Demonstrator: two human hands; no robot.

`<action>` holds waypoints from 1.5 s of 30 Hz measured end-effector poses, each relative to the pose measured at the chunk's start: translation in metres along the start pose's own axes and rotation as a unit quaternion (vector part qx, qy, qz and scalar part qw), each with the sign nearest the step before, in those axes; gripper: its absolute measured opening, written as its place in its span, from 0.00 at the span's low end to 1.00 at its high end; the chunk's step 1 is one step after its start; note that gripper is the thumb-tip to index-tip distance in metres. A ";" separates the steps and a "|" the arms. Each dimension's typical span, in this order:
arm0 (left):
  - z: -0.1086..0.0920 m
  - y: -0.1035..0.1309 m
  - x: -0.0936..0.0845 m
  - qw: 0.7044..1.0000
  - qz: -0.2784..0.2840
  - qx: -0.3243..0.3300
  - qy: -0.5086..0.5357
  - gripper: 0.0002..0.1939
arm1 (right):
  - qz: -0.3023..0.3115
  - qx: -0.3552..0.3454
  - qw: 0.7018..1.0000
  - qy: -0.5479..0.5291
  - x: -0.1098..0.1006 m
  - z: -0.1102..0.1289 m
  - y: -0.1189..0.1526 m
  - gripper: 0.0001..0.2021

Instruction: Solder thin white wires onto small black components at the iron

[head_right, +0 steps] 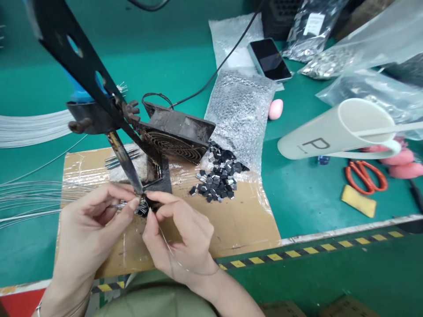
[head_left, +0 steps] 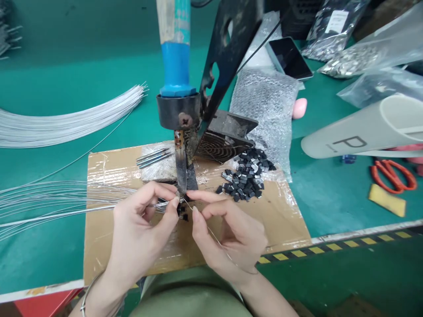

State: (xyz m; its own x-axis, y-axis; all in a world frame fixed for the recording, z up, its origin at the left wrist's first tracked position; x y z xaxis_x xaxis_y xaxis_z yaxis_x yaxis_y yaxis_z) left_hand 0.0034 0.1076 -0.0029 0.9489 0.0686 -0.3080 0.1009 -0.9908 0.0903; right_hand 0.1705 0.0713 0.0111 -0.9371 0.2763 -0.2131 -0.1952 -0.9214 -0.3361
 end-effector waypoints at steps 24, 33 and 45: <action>0.001 0.003 0.001 1.000 0.012 -0.005 0.002 0.08 | -0.012 -0.029 0.999 0.026 0.000 0.006 -0.001 0.12; 0.001 0.002 -0.001 1.000 0.007 -0.014 -0.007 0.06 | -0.013 -0.030 0.999 0.018 0.001 0.006 -0.002 0.11; -0.001 0.002 0.001 1.000 0.012 -0.007 0.001 0.08 | -0.006 -0.025 0.999 0.022 0.002 0.005 -0.002 0.12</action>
Point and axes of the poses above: each hand's wrist, its own y-axis away from the middle knuckle, its own x-axis out of the palm, z = x × y, the point moved 10 cm from there along -y, towards the middle knuckle, and after that the axes turned 4 degrees about -z, right-handed, at the moved point
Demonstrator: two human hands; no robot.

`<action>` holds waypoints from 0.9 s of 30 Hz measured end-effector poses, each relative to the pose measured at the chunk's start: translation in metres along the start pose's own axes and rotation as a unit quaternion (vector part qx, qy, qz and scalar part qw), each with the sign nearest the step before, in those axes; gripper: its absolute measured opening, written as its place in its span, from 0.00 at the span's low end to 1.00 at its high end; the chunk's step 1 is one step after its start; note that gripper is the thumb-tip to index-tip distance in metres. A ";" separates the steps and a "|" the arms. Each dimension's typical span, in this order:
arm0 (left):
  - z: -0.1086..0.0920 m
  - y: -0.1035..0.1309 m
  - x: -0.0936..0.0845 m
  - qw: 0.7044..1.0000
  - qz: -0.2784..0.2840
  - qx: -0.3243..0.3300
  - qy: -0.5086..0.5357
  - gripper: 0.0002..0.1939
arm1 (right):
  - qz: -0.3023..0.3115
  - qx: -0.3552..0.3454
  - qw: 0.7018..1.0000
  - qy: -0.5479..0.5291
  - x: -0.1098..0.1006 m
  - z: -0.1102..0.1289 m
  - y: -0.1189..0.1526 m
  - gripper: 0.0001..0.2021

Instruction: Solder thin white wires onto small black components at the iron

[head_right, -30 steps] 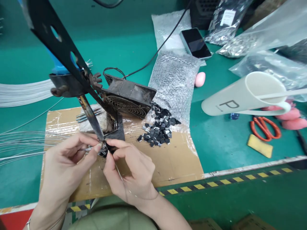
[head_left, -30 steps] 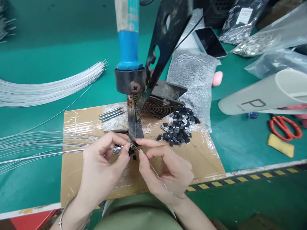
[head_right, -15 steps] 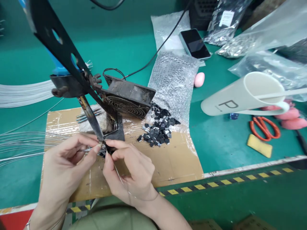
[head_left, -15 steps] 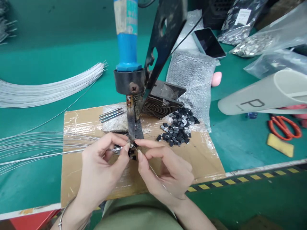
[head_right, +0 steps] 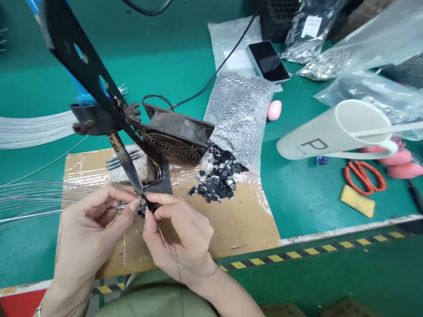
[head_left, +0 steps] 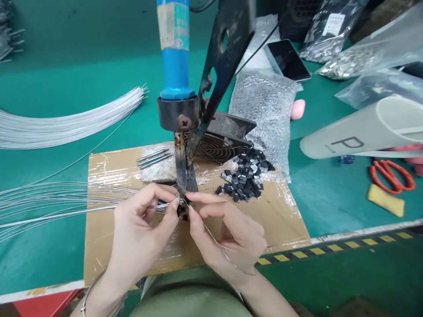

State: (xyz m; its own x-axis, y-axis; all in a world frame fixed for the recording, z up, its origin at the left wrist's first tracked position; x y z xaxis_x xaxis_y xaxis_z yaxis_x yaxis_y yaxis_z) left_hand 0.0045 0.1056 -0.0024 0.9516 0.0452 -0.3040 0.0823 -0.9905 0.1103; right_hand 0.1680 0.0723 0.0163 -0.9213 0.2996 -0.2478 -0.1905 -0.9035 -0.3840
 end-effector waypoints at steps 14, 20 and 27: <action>0.003 0.002 -0.001 1.000 0.005 0.002 -0.021 0.07 | -0.001 0.000 1.000 -0.005 0.000 -0.001 0.002 0.10; 0.013 0.002 -0.001 0.994 0.016 0.026 -0.105 0.06 | 0.014 0.024 0.999 -0.020 -0.005 -0.022 0.005 0.09; -0.004 0.015 -0.022 0.943 -0.028 0.205 -0.262 0.07 | -0.035 -0.009 0.973 0.226 -0.049 -0.064 -0.001 0.10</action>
Point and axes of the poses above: each hand's wrist, its own y-axis away from the middle knuckle, its own x-axis out of the palm, z = x × y, the point moved 10 cm from there along -y, towards the middle knuckle, and after that the axes turned 4 degrees about -z, right-handed, at the moved point
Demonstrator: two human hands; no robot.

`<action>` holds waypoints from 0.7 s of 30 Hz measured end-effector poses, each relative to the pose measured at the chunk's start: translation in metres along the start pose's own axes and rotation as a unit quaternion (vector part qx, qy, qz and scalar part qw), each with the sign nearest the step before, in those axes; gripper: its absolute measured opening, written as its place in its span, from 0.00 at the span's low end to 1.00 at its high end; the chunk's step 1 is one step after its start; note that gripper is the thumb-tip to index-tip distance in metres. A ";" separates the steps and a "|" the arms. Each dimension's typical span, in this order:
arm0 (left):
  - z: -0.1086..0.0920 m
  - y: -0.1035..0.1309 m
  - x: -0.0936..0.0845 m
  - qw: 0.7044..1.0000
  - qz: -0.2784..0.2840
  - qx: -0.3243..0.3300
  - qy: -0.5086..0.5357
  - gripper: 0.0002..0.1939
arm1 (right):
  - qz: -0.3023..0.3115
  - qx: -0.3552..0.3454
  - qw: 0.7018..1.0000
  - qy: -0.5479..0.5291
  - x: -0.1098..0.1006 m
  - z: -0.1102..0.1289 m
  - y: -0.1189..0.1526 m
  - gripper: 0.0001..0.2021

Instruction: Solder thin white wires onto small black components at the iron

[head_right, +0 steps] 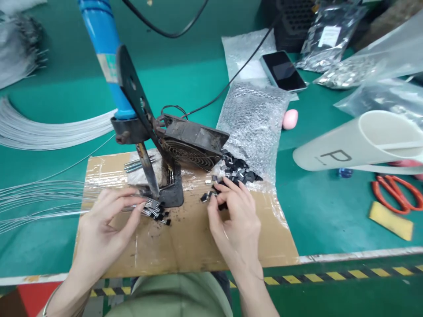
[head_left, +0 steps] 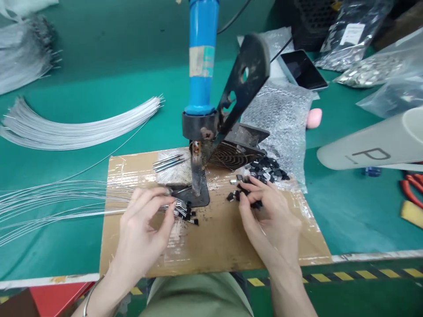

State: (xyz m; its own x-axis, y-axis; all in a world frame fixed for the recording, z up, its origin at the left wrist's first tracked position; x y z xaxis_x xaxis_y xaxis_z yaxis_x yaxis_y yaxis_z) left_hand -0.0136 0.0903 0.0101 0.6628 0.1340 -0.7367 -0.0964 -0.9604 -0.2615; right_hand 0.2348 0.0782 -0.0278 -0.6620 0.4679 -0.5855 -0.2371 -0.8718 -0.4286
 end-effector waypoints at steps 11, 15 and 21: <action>0.105 -0.114 -0.033 0.956 0.019 0.029 -0.290 0.17 | -0.089 0.021 0.993 -0.078 -0.013 -0.013 0.011 0.09; 0.129 -0.150 -0.019 0.951 0.062 0.053 -0.299 0.12 | -0.097 0.055 0.990 -0.092 -0.015 -0.021 0.012 0.09; 0.137 -0.152 -0.023 0.938 0.076 0.073 -0.329 0.11 | -0.097 0.089 0.984 -0.118 -0.013 -0.027 0.014 0.10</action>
Point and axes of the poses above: each hand's wrist, its own y-axis away from the middle knuckle, its own x-axis out of the palm, z = x × y, the point moved 10 cm from there along -y, towards the middle knuckle, and after that the axes turned 4 degrees about -z, right-handed, at the moved point
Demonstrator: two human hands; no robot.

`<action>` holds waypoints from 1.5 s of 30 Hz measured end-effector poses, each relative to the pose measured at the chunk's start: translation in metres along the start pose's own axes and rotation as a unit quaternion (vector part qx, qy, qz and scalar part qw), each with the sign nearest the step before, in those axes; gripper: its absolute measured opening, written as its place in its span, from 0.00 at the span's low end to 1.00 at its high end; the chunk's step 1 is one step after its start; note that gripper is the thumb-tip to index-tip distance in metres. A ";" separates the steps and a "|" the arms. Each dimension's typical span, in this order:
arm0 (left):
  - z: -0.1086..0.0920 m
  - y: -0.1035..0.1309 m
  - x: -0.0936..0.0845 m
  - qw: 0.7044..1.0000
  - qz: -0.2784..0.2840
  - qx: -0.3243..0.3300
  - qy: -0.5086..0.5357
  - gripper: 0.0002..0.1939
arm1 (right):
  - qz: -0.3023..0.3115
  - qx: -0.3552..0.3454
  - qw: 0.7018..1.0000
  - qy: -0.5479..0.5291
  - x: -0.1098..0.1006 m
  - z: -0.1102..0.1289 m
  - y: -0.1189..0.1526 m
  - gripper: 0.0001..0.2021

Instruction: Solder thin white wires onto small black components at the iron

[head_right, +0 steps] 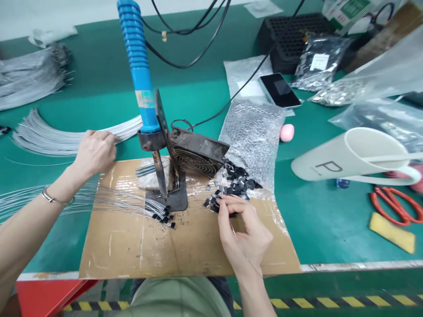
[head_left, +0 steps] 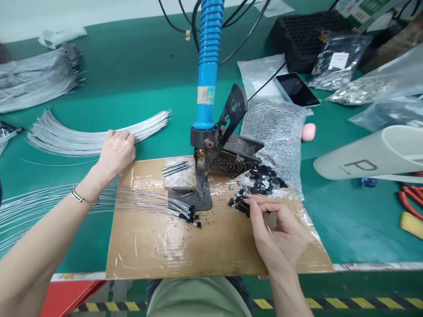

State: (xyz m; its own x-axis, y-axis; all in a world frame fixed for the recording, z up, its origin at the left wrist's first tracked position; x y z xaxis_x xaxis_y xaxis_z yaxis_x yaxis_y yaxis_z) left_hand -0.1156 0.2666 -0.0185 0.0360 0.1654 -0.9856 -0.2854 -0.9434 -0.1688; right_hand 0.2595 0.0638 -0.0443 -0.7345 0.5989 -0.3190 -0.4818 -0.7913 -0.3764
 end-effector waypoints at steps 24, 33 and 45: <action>0.052 0.020 -0.044 0.967 -0.176 -0.125 0.137 0.11 | 0.013 0.045 0.999 -0.006 0.000 -0.013 0.004 0.10; 0.067 0.025 -0.063 0.921 -0.236 -0.170 0.260 0.11 | 0.002 0.044 0.999 -0.014 -0.002 -0.010 0.004 0.11; 0.028 0.059 -0.148 0.921 -0.296 -0.133 0.214 0.07 | -0.110 0.065 0.986 -0.106 -0.031 -0.005 0.011 0.13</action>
State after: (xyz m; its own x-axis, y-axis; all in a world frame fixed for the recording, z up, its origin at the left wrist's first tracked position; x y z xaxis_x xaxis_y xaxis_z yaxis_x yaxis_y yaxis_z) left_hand -0.1642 0.1940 0.1182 0.5007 0.5988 -0.6251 0.1481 -0.7707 -0.6197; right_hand 0.2795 0.0369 -0.0424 -0.6819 0.7298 -0.0487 -0.6877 -0.6625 -0.2969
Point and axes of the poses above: each hand's wrist, its own y-axis away from the middle knuckle, its own x-axis out of the palm, z = x × y, the point moved 10 cm from there along -y, towards the middle knuckle, and after that the axes turned 4 degrees about -z, right-handed, at the moved point
